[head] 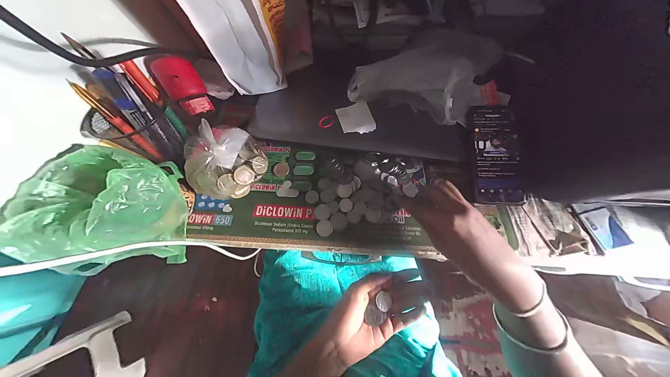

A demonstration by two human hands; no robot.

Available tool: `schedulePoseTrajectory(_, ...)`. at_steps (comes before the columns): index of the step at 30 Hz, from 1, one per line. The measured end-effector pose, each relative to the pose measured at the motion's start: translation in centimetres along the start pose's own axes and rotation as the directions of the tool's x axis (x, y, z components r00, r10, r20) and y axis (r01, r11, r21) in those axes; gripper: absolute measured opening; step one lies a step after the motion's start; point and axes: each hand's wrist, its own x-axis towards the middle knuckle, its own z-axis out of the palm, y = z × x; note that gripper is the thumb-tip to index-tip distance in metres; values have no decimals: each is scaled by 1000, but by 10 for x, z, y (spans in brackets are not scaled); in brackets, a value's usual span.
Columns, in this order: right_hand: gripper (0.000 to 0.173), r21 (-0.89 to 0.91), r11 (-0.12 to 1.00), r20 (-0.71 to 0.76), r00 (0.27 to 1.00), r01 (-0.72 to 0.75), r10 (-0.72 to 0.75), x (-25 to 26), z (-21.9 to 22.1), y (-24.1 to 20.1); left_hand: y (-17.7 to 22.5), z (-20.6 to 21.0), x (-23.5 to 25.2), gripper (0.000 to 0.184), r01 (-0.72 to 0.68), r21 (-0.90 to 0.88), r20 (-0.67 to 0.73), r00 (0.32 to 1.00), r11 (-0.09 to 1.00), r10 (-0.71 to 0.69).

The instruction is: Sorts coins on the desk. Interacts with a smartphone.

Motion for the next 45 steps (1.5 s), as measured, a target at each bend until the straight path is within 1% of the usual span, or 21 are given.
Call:
schedulePoseTrajectory(2,39,-66,998,-29,1000,-9,7,-11,4,-9,1,-4,3,54,-6,-9,47,999,1000,6)
schedulePoseTrajectory(4,40,-91,995,-55,998,-47,42,-26,2,-12,3,-5,5,56,-6,-16,76,997,1000,7)
schedulePoseTrajectory(6,41,-78,994,-65,995,-77,72,-43,0,-18,4,-2,8,57,1,-19,57,998,1000,0)
schedulePoseTrajectory(8,37,-21,998,-60,996,-63,62,-58,0,-28,6,7,11,57,4,-10,-32,999,1000,-4)
schedulePoseTrajectory(11,30,104,995,-2,1000,0,0,-67,-2,-42,7,27,14,47,-17,-27,-259,966,1000,9)
schedulePoseTrajectory(12,30,133,991,2,1000,18,-18,-64,-3,-42,7,30,15,44,-17,-23,-274,962,1000,10)
schedulePoseTrajectory(13,31,134,991,-18,1000,21,-19,-58,-4,-41,6,30,16,46,-13,-24,-244,970,1000,7)
schedulePoseTrajectory(14,33,107,994,-48,999,11,-6,-49,-4,-37,6,26,17,49,-6,-32,-176,984,999,0)
schedulePoseTrajectory(17,41,-35,999,-108,994,-40,36,-20,4,-24,3,14,19,53,-17,-15,23,1000,1000,18)
schedulePoseTrajectory(20,41,-118,991,-119,991,-68,54,-14,13,-19,3,8,17,48,-24,14,68,997,1000,23)
schedulePoseTrajectory(25,40,-148,980,-130,985,-131,112,-45,3,-30,4,2,16,36,-53,41,144,988,998,46)
schedulePoseTrajectory(27,40,-129,984,-125,987,-121,104,-54,3,-34,5,8,16,38,-45,68,85,996,997,39)
schedulePoseTrajectory(29,38,-72,994,-107,991,-86,78,-62,2,-39,7,23,13,46,-6,38,-90,996,999,10)
schedulePoseTrajectory(30,33,-25,998,-87,994,-65,62,-65,1,-42,9,29,13,48,2,11,-189,982,1000,0)
schedulePoseTrajectory(31,29,26,999,-59,997,-42,43,-67,-1,-45,10,33,13,47,0,-8,-263,965,1000,-2)
schedulePoseTrajectory(32,29,82,996,-40,999,-25,29,-67,-2,-48,10,34,13,46,-4,-21,-290,957,1000,-3)
schedulePoseTrajectory(34,30,113,993,-58,998,-23,29,-58,-1,-45,10,31,14,49,-12,-23,-244,970,1000,6)
schedulePoseTrajectory(36,36,27,998,-114,991,-61,64,-40,3,-35,8,24,16,52,-26,-47,-127,992,999,20)
schedulePoseTrajectory(39,44,-89,991,-146,985,-104,90,-21,13,-24,5,12,18,49,-18,-83,-15,1000,996,17)
schedulePoseTrajectory(42,38,-113,989,-126,989,-95,81,-29,9,-31,7,13,14,52,-11,-114,-35,999,993,7)
schedulePoseTrajectory(45,31,-32,999,-61,997,-40,38,-53,-3,-47,9,22,8,50,-40,-88,-144,989,995,27)
